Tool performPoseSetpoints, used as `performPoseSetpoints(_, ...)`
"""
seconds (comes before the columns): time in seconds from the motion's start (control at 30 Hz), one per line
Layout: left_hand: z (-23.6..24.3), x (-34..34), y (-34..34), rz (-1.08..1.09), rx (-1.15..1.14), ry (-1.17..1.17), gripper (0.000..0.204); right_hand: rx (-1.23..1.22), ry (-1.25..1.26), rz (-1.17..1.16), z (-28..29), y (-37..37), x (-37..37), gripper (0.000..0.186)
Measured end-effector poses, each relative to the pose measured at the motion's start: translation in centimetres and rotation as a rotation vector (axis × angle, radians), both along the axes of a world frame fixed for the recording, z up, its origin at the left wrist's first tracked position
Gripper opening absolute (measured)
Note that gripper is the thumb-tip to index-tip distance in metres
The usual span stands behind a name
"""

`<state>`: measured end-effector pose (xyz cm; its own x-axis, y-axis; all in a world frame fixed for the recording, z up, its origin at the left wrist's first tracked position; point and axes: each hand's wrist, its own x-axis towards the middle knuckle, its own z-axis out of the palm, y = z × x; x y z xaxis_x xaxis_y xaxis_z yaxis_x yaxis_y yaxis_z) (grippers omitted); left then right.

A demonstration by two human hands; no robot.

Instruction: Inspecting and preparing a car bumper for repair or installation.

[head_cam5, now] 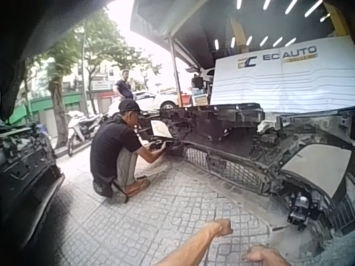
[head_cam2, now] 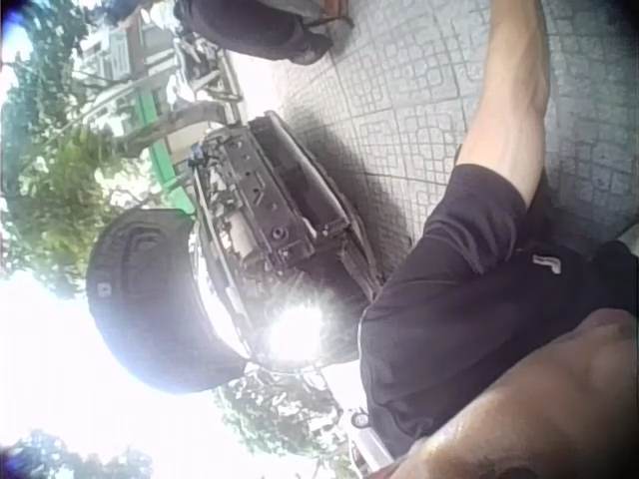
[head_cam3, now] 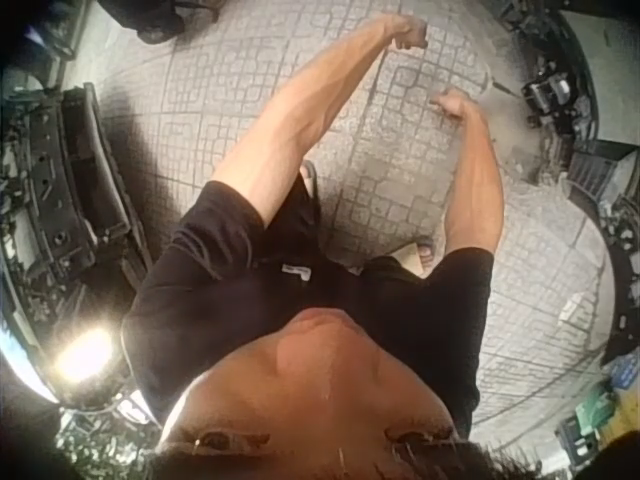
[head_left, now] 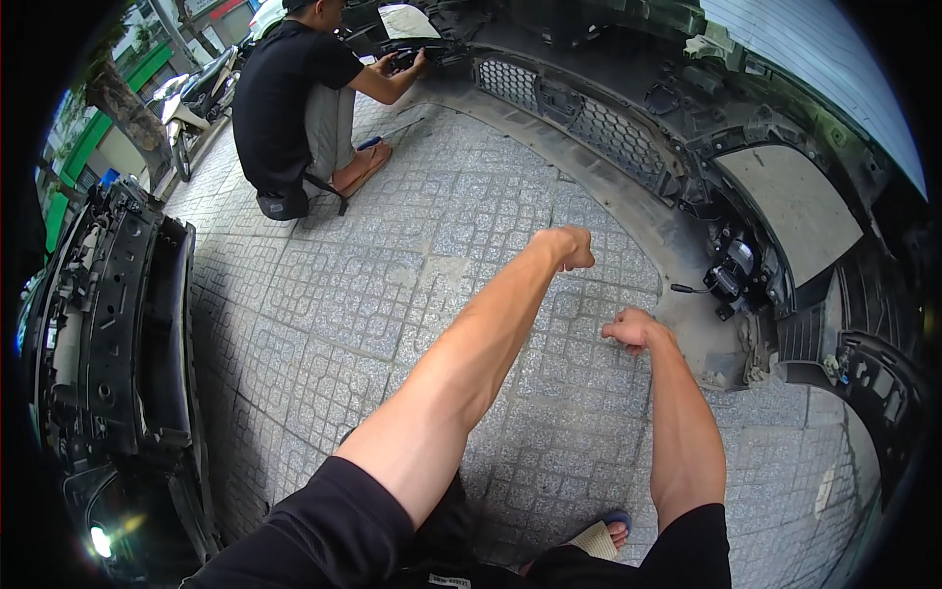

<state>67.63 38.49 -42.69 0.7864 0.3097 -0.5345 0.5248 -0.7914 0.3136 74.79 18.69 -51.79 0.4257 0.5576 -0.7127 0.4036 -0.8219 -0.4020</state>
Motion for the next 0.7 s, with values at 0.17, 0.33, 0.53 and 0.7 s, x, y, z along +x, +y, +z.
performPoseSetpoints(0.17, 0.2, 0.1, -0.2, -0.017, 0.010, 0.008, 0.031, 0.022, 0.000, -0.016, -0.5, -0.1, 0.2, 0.050)
performPoseSetpoints(0.33, -0.2, 0.2, 0.2, -0.026, -0.002, -0.008, 0.031, 0.010, 0.002, -0.003, -0.1, -0.1, 0.1, 0.048)
performPoseSetpoints(0.53, -0.2, 0.2, 0.4, -0.034, -0.002, 0.031, 0.038, -0.004, 0.012, -0.016, -0.2, 0.1, 0.0, 0.048)
performPoseSetpoints(0.7, 0.2, 0.3, -0.2, -0.032, -0.010, 0.006, 0.033, -0.005, 0.028, -0.031, 0.0, -0.2, 0.1, 0.050)
